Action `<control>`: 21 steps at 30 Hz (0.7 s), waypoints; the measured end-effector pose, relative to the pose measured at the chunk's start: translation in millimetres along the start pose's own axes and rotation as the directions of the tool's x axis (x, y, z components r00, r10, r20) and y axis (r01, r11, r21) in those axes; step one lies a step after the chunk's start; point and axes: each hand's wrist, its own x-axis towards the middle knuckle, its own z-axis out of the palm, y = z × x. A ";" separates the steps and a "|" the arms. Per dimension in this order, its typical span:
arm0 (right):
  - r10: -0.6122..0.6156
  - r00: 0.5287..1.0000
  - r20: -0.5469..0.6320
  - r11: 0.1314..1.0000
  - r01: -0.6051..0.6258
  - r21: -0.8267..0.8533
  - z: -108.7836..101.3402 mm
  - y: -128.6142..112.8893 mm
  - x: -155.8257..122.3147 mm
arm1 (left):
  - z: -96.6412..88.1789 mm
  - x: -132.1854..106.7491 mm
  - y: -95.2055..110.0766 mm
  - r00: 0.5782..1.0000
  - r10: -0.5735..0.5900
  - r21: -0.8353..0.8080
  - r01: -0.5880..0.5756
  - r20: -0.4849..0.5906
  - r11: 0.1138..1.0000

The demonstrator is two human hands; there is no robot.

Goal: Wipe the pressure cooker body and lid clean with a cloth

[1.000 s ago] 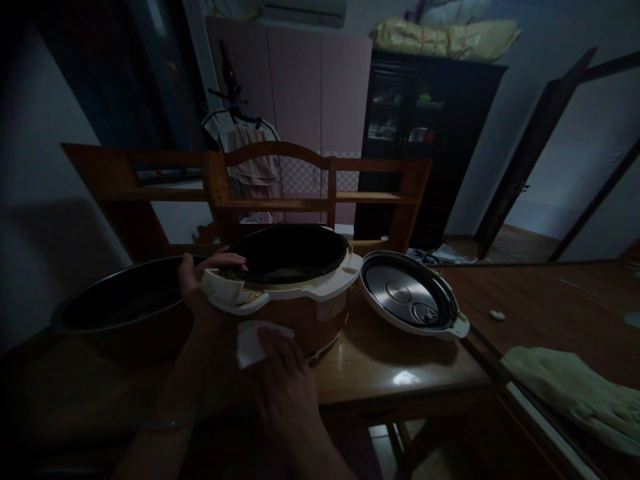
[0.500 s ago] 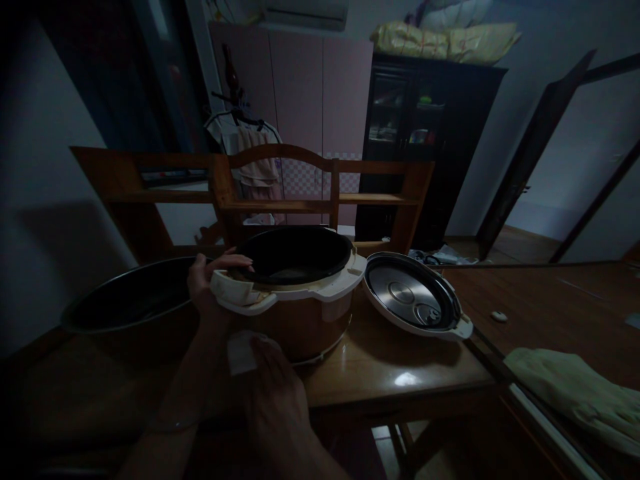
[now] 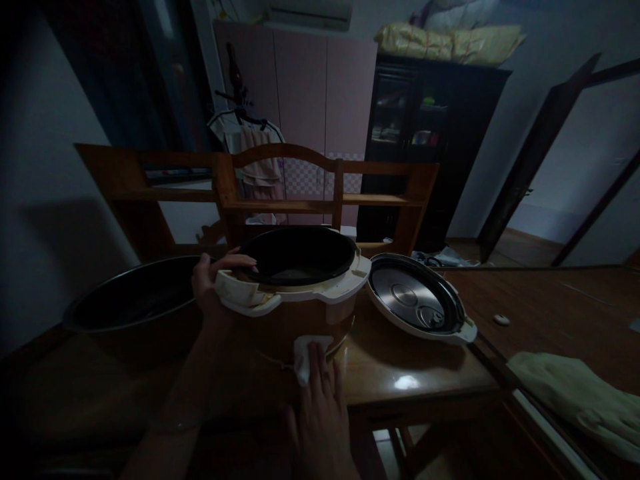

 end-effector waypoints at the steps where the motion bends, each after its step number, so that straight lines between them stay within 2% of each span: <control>1: 0.043 0.999 -0.006 0.999 -0.043 0.004 0.1 4.3 1.0 | 0.1 -0.2 0.2 1.000 -0.006 -0.001 0.006 -0.001 1.000; 4: 0.164 0.986 -0.005 0.984 -0.164 0.065 0.9 18.4 6.8 | 0.3 -0.7 0.2 1.000 -0.023 0.001 0.023 -0.010 1.000; 7: 0.230 0.973 -0.012 0.962 -0.225 0.153 1.9 30.1 12.0 | -0.1 -0.6 -0.7 1.000 -0.022 0.008 0.022 -0.018 1.000; 12: 0.246 0.969 -0.012 0.942 -0.236 0.241 3.7 33.0 9.7 | -0.6 -0.7 -1.3 1.000 -0.025 0.021 0.025 -0.004 0.999; 17: 0.241 0.971 0.006 0.943 -0.235 0.234 5.5 23.4 3.7 | -0.2 -0.6 0.9 1.000 -0.024 0.017 0.024 -0.008 1.000; 21: 0.234 0.972 0.007 0.947 -0.229 0.224 -0.8 16.6 5.6 | 0.2 0.4 2.1 1.000 -0.019 0.041 0.020 -0.016 0.999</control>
